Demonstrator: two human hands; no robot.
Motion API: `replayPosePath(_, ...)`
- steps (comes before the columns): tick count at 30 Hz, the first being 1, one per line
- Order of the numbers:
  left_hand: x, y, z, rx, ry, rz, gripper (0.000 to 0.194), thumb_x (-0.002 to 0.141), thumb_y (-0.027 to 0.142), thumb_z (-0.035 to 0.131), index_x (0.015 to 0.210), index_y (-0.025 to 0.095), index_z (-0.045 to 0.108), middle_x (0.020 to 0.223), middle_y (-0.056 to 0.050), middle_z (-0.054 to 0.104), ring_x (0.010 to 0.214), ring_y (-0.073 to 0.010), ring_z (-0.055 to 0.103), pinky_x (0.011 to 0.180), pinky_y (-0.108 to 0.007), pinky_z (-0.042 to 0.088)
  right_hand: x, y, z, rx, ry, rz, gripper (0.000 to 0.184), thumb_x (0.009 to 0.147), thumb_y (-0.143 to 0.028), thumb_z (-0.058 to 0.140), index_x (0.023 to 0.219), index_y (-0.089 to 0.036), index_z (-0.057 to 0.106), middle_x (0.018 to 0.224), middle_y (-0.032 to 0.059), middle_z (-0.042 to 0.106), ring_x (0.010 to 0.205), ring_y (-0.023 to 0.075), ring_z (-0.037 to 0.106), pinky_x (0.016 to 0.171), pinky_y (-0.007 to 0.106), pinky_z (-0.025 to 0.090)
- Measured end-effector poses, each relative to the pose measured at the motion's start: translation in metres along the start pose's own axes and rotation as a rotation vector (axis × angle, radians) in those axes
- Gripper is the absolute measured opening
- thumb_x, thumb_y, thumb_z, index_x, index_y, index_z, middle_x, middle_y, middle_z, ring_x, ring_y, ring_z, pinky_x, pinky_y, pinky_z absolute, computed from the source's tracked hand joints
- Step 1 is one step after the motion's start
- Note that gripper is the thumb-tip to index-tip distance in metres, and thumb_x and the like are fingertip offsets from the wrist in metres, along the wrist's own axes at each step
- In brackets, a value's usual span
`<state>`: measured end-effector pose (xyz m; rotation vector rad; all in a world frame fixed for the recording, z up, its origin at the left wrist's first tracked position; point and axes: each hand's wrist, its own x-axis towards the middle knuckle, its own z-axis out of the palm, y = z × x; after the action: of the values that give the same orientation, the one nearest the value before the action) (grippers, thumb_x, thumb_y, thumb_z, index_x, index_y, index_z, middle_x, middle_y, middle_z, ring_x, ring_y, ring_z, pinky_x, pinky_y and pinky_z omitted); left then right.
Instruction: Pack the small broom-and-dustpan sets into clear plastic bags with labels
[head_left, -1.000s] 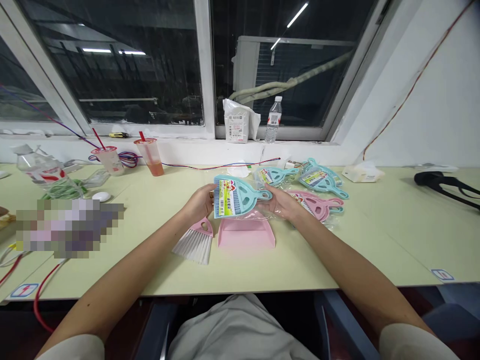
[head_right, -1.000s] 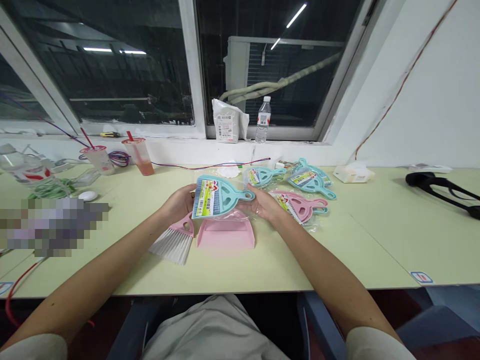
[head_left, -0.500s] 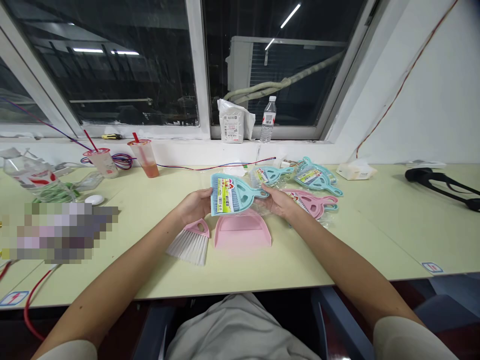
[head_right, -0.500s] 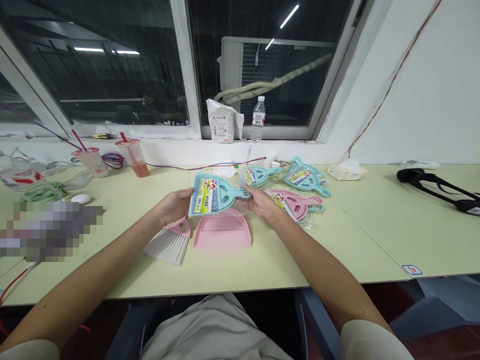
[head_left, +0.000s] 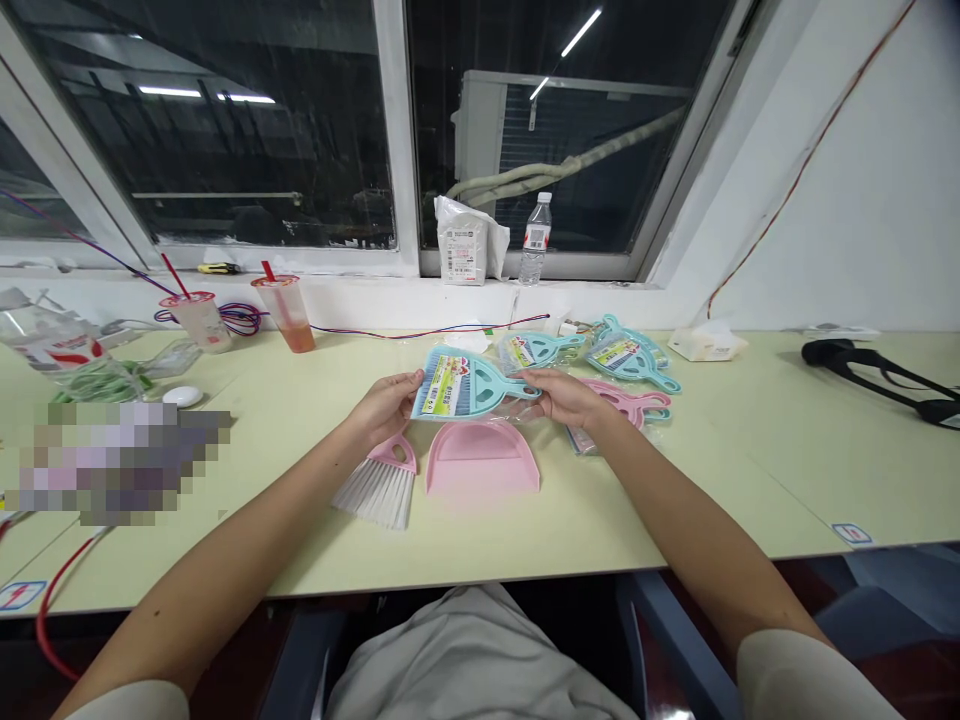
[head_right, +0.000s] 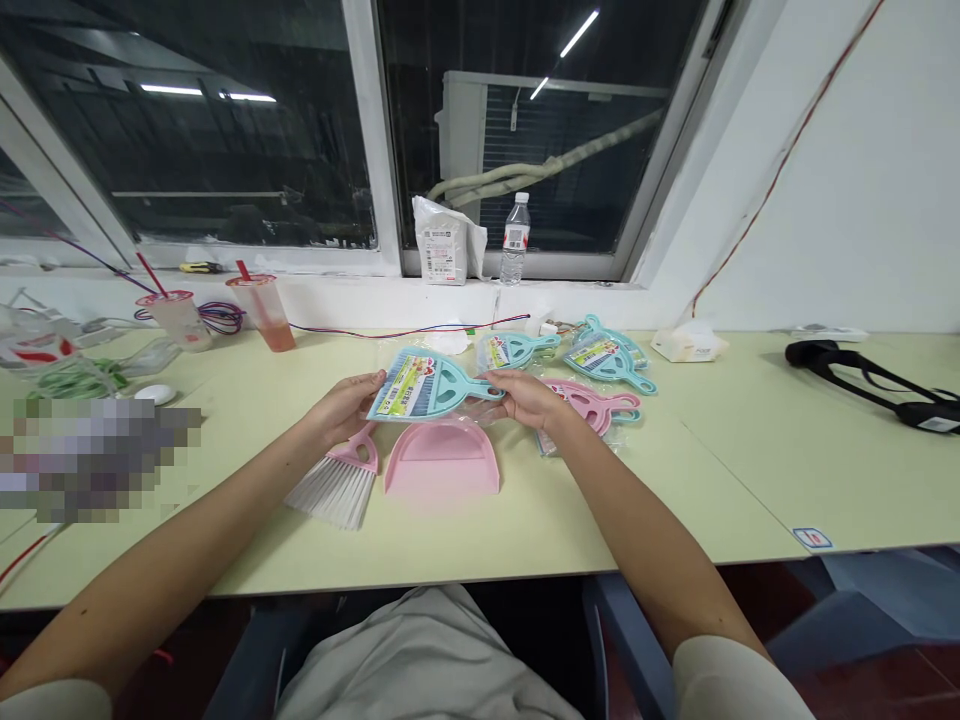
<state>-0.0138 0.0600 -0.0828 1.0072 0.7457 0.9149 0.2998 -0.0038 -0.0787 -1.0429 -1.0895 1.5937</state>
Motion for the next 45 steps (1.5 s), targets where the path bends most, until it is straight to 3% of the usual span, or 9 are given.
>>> replayPosePath(9, 0.013, 0.004, -0.018, 0.037, 0.128, 0.155, 0.017, 0.075, 0.010, 0.079, 0.087, 0.011, 0.067, 0.079, -0.006, 0.068, 0.062, -0.0087, 0.061, 0.059, -0.020, 0.050, -0.004, -0.009, -0.017, -0.084, -0.001, -0.011, 0.028, 0.091, -0.005, 0.060, 0.117, -0.012, 0.068, 0.097, 0.0139, 0.078, 0.062, 0.0153, 0.070, 0.058, 0.028, 0.062)
replayPosePath(17, 0.005, 0.016, -0.007, -0.154, 0.115, 0.074, 0.052, 0.087, 0.055, 0.070, 0.115, 0.017, 0.049, 0.117, -0.023, 0.068, 0.101, -0.0321, 0.073, 0.085, -0.046, 0.060, 0.006, 0.000, 0.001, 0.053, 0.214, -0.145, 0.024, 0.093, -0.001, 0.050, 0.110, -0.013, 0.062, 0.086, 0.0124, 0.078, 0.062, 0.0150, 0.072, 0.063, 0.027, 0.063)
replayPosePath(22, -0.002, 0.002, 0.010, -0.145, -0.006, 0.114, 0.041, 0.083, 0.039, 0.078, 0.106, 0.017, 0.052, 0.116, -0.021, 0.068, 0.100, -0.0320, 0.074, 0.090, -0.049, 0.059, 0.007, 0.014, 0.024, 0.077, 0.207, -0.205, 0.023, 0.089, -0.001, 0.057, 0.104, -0.019, 0.056, 0.088, 0.0088, 0.077, 0.075, 0.0205, 0.077, 0.065, 0.030, 0.065)
replayPosePath(28, 0.015, -0.009, -0.001, -0.143, 0.344, 0.251, 0.021, 0.083, 0.017, 0.070, 0.100, 0.015, 0.058, 0.080, -0.003, 0.065, 0.064, -0.0154, 0.067, 0.057, -0.026, 0.055, -0.001, 0.028, 0.056, -0.086, 0.008, -0.106, 0.020, 0.088, -0.026, 0.071, 0.102, -0.019, 0.059, 0.081, 0.0064, 0.076, 0.068, 0.0229, 0.076, 0.055, 0.032, 0.063)
replayPosePath(31, 0.018, -0.006, -0.008, -0.065, 0.418, 0.229, 0.024, 0.076, 0.012, 0.069, 0.098, 0.017, 0.059, 0.071, 0.000, 0.061, 0.055, -0.0135, 0.062, 0.047, -0.022, 0.048, -0.004, 0.024, 0.054, -0.290, 0.187, -0.169, 0.033, 0.091, -0.047, 0.066, 0.077, -0.018, 0.060, 0.053, 0.0010, 0.062, 0.038, 0.0147, 0.058, 0.034, 0.023, 0.044)
replayPosePath(35, 0.006, -0.002, -0.001, 0.042, 0.306, 0.187, 0.028, 0.073, 0.017, 0.071, 0.098, 0.021, 0.060, 0.061, 0.004, 0.056, 0.048, -0.0144, 0.058, 0.041, -0.021, 0.042, 0.002, 0.013, 0.030, -0.229, 0.556, -0.460, 0.042, 0.088, -0.041, 0.069, 0.061, -0.021, 0.044, 0.042, -0.0082, 0.037, 0.034, 0.0055, 0.036, 0.033, 0.018, 0.025)
replayPosePath(39, -0.011, -0.006, 0.018, 0.120, 0.154, 0.116, 0.030, 0.070, 0.023, 0.075, 0.095, 0.023, 0.059, 0.060, 0.004, 0.058, 0.047, -0.0160, 0.059, 0.041, -0.022, 0.044, 0.008, 0.009, 0.020, -0.039, 0.360, -0.315, 0.024, 0.079, -0.034, 0.077, 0.095, -0.023, 0.062, 0.076, -0.0010, 0.069, 0.061, 0.0144, 0.066, 0.048, 0.023, 0.050)
replayPosePath(42, -0.016, -0.015, 0.028, 0.127, 0.071, 0.105, 0.033, 0.068, 0.025, 0.080, 0.092, 0.023, 0.058, 0.066, 0.002, 0.064, 0.052, -0.0172, 0.063, 0.046, -0.025, 0.050, 0.005, 0.014, 0.026, -0.004, 0.129, -0.140, 0.057, 0.077, -0.027, 0.079, 0.130, -0.028, 0.059, 0.091, 0.0007, 0.075, 0.074, 0.0177, 0.072, 0.065, 0.031, 0.060)
replayPosePath(45, -0.016, -0.023, 0.031, 0.090, 0.030, 0.106, 0.036, 0.067, 0.028, 0.084, 0.091, 0.022, 0.057, 0.077, 0.000, 0.070, 0.061, -0.0200, 0.069, 0.053, -0.029, 0.055, 0.004, 0.022, 0.031, -0.050, 0.051, -0.116, 0.062, 0.073, -0.022, 0.083, 0.131, -0.028, 0.063, 0.088, 0.0009, 0.076, 0.074, 0.0181, 0.072, 0.064, 0.029, 0.060)
